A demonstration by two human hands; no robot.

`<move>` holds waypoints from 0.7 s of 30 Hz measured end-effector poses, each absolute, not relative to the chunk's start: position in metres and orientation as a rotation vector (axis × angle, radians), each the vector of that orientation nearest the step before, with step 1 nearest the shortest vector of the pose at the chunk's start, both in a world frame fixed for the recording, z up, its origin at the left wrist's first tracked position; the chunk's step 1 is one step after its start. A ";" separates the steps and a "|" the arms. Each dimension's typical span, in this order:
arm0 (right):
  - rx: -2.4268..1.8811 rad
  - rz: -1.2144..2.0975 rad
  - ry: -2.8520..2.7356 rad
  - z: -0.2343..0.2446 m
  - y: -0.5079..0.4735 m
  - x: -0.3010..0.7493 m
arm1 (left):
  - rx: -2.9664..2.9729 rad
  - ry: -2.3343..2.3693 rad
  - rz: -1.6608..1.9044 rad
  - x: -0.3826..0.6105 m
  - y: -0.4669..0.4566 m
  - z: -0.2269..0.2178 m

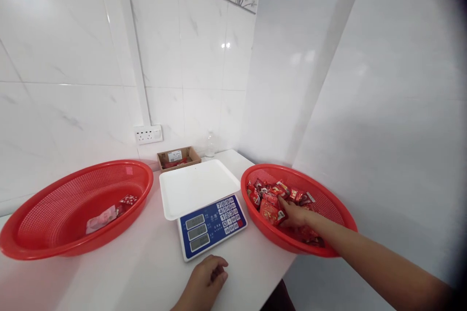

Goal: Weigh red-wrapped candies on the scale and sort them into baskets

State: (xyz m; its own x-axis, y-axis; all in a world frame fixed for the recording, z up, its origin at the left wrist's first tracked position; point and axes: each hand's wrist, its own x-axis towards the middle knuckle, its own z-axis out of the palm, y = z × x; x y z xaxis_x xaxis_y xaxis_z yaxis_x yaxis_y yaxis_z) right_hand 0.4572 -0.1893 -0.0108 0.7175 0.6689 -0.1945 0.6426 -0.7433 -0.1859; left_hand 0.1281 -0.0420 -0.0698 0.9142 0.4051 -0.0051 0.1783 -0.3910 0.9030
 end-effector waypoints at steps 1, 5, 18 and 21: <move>-2.829 0.400 -1.071 -0.012 -0.188 0.457 | 1.981 0.419 0.265 0.128 -0.042 -0.069; -2.822 0.360 -1.100 -0.007 -0.189 0.461 | 1.989 0.416 0.259 0.127 -0.043 -0.065; -2.566 0.236 -1.239 0.022 -0.166 0.467 | 2.010 0.410 0.275 0.126 -0.043 -0.065; -2.550 0.280 -1.273 0.013 -0.158 0.462 | 2.010 0.403 0.281 0.126 -0.043 -0.064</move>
State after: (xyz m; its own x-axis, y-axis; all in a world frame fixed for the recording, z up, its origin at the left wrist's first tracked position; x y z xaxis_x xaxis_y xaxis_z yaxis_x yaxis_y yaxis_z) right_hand 0.4616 -0.1576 0.0134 0.5936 0.8033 -0.0485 0.7496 -0.5739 -0.3297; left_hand 0.1256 -0.0431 -0.0638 0.9166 0.3991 0.0240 0.1602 -0.4217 0.8925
